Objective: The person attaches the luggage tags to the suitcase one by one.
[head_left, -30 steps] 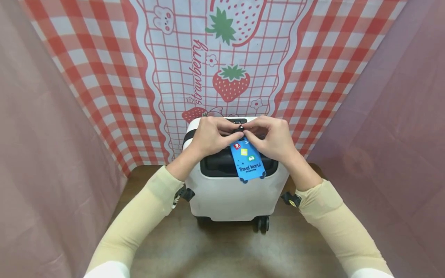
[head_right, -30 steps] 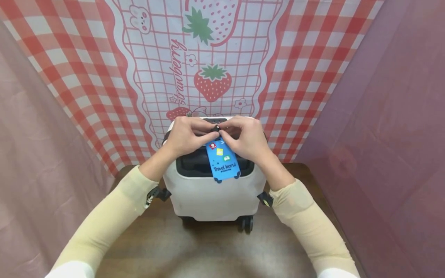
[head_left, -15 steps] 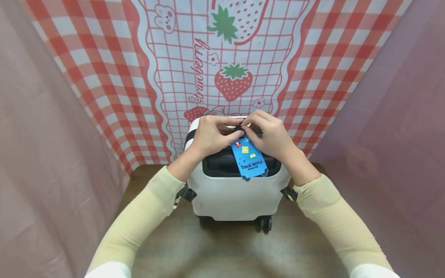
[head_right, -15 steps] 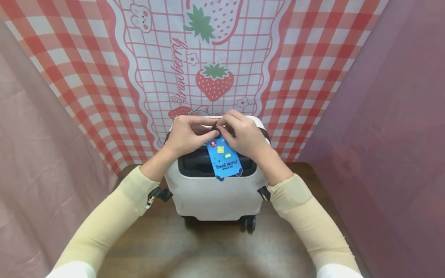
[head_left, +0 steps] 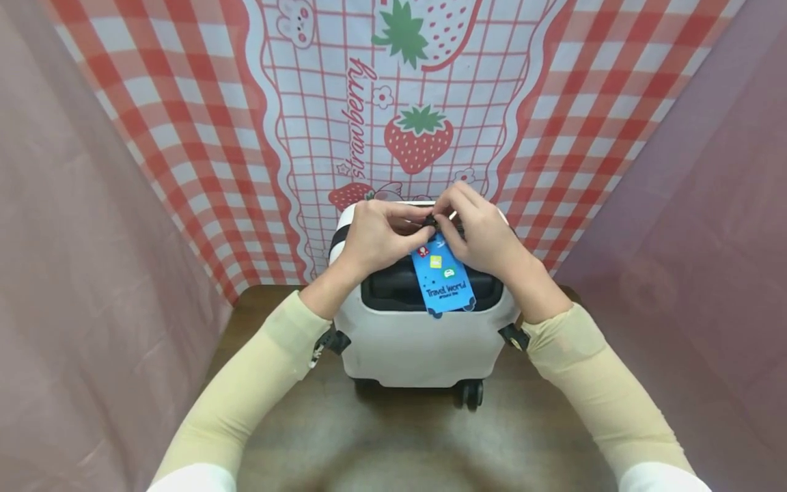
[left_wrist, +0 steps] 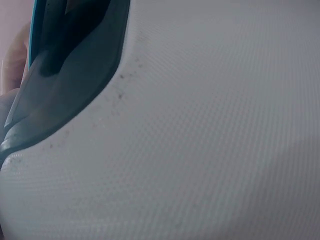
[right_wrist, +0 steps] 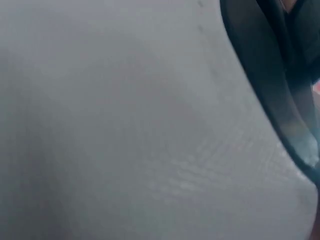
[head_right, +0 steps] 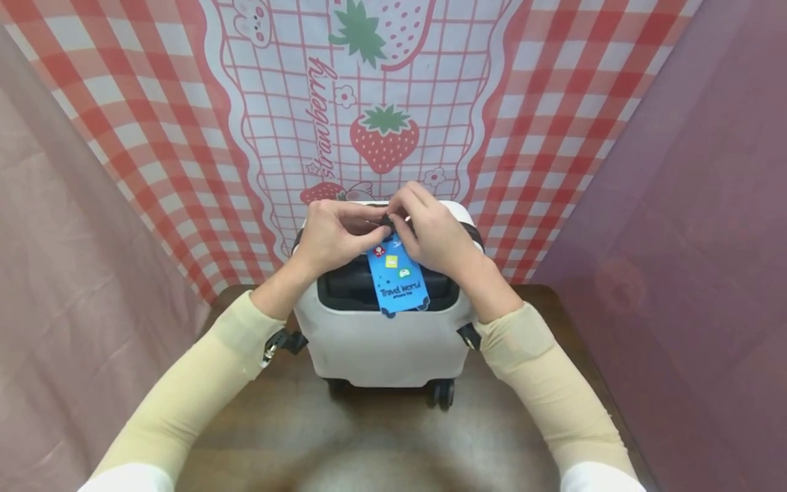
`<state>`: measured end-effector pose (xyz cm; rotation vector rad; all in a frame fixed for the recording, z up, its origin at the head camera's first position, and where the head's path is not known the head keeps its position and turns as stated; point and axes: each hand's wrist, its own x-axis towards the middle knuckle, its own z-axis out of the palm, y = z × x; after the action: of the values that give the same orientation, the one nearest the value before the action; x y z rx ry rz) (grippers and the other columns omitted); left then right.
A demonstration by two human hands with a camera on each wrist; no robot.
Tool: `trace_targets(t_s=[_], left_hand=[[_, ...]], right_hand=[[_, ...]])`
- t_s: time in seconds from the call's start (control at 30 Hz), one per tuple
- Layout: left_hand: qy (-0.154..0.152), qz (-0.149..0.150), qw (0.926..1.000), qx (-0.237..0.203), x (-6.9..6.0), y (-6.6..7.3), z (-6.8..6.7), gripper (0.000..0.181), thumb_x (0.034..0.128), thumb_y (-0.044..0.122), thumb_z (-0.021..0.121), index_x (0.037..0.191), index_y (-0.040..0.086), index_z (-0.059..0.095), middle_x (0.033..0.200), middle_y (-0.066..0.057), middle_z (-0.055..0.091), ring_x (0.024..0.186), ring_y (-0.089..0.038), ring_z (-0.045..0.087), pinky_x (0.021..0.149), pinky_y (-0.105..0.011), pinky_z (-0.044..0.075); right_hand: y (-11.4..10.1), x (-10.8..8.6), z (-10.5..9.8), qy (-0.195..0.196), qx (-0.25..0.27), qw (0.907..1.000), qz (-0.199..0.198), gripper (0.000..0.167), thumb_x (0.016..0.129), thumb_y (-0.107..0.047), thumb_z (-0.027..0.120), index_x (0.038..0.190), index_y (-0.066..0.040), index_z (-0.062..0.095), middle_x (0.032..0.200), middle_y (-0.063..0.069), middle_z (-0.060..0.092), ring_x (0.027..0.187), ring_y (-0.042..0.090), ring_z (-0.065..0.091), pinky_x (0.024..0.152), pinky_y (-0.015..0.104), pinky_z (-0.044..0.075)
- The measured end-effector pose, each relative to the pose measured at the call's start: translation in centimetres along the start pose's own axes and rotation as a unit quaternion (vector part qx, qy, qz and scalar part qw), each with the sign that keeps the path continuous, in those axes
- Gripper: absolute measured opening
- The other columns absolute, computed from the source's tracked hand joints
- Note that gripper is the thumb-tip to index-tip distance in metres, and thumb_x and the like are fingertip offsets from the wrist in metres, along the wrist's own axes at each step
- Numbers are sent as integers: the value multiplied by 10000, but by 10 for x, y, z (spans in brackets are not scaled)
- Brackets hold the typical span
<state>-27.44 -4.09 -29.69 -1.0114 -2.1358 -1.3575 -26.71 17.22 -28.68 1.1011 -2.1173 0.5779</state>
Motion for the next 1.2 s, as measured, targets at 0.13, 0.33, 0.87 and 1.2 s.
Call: trace_targets(t_s=[0.13, 0.33, 0.87, 1.2], left_hand=[[-4, -72, 9999, 107, 1, 1, 0, 280, 877, 105, 845, 1141, 15, 820, 1057, -136, 830, 888, -213, 831, 780, -249, 659], [-132, -235, 9989, 396, 0, 2, 1, 294, 870, 163, 861, 1123, 17, 825, 1016, -115, 838, 875, -186, 831, 787, -244, 658], [-264, -383, 9974, 556, 0, 3, -1, 308, 872, 223, 893, 1131, 67, 835, 1051, -87, 837, 904, -163, 827, 808, -231, 650], [-341, -272, 9971, 624, 2, 2, -2, 287, 870, 209, 886, 1112, 61, 840, 1021, -85, 840, 867, -158, 828, 782, -245, 656]], right_hand=[[3, 5, 2, -198, 390, 9989, 139, 128, 1002, 12, 667, 1072, 16, 560, 1002, 157, 601, 928, 264, 665, 826, 422, 647], [2, 0, 8, 59, 718, 9949, 705, 97, 1013, -19, 655, 1085, 24, 607, 1005, 144, 673, 887, 220, 675, 868, 374, 635], [0, -6, 7, 41, 1206, 9857, 1178, 95, 1005, -1, 659, 1089, 10, 616, 1004, 117, 693, 876, 145, 619, 790, 149, 502], [-1, -6, 6, 143, 1441, 9814, 1260, 115, 1007, 32, 646, 1104, 31, 585, 1051, 142, 672, 914, 146, 607, 835, 113, 505]])
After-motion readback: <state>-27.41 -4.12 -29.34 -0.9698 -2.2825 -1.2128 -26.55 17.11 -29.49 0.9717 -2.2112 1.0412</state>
